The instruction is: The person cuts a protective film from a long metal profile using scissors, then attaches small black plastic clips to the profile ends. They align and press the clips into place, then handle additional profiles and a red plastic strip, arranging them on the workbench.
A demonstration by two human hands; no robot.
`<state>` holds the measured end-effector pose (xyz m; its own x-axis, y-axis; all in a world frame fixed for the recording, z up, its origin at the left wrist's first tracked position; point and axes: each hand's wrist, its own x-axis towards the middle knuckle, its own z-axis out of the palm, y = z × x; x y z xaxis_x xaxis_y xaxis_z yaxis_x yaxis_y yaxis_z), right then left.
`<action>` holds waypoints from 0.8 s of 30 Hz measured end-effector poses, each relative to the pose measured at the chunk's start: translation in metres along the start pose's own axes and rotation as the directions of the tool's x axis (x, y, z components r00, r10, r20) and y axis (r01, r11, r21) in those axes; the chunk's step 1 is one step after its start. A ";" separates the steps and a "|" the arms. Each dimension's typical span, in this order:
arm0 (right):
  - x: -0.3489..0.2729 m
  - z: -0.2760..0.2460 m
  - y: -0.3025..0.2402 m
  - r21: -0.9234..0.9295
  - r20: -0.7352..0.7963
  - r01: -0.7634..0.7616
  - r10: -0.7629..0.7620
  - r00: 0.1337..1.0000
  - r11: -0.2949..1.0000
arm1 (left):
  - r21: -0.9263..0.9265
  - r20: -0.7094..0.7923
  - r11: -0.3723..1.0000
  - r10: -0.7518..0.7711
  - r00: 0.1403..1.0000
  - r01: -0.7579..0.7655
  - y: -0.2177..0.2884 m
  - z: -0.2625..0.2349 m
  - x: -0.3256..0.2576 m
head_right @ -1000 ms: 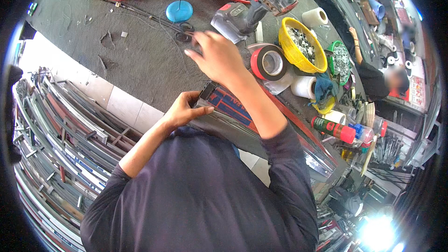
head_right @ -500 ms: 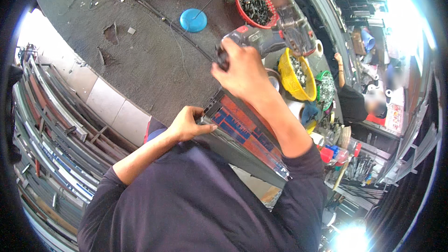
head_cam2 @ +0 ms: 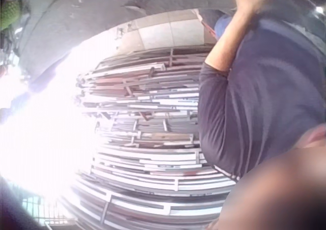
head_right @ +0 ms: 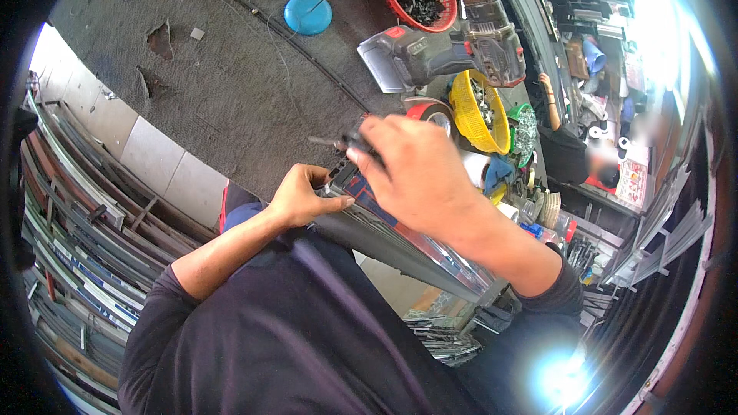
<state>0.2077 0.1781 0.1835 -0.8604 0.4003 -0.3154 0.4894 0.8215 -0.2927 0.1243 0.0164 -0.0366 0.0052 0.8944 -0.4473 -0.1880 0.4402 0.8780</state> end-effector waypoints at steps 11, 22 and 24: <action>-0.003 -0.014 -0.019 0.125 -0.065 -0.124 0.132 0.989 0.984 | 0.017 -0.007 1.000 0.019 1.000 -0.019 -0.005 0.002 0.003; 0.005 0.067 0.064 0.724 0.085 -0.420 0.534 0.841 0.547 | 0.014 -0.002 1.000 -0.008 1.000 0.008 0.000 0.000 0.003; 0.018 0.102 0.088 0.826 -0.037 -0.249 0.488 0.872 0.506 | -0.016 0.002 1.000 -0.004 1.000 0.004 -0.001 0.002 0.002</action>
<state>0.2498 0.2158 0.0605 -0.5165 0.7650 -0.3848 0.5792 -0.0189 -0.8150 0.1260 0.0180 -0.0383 0.0080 0.8927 -0.4506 -0.2038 0.4426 0.8733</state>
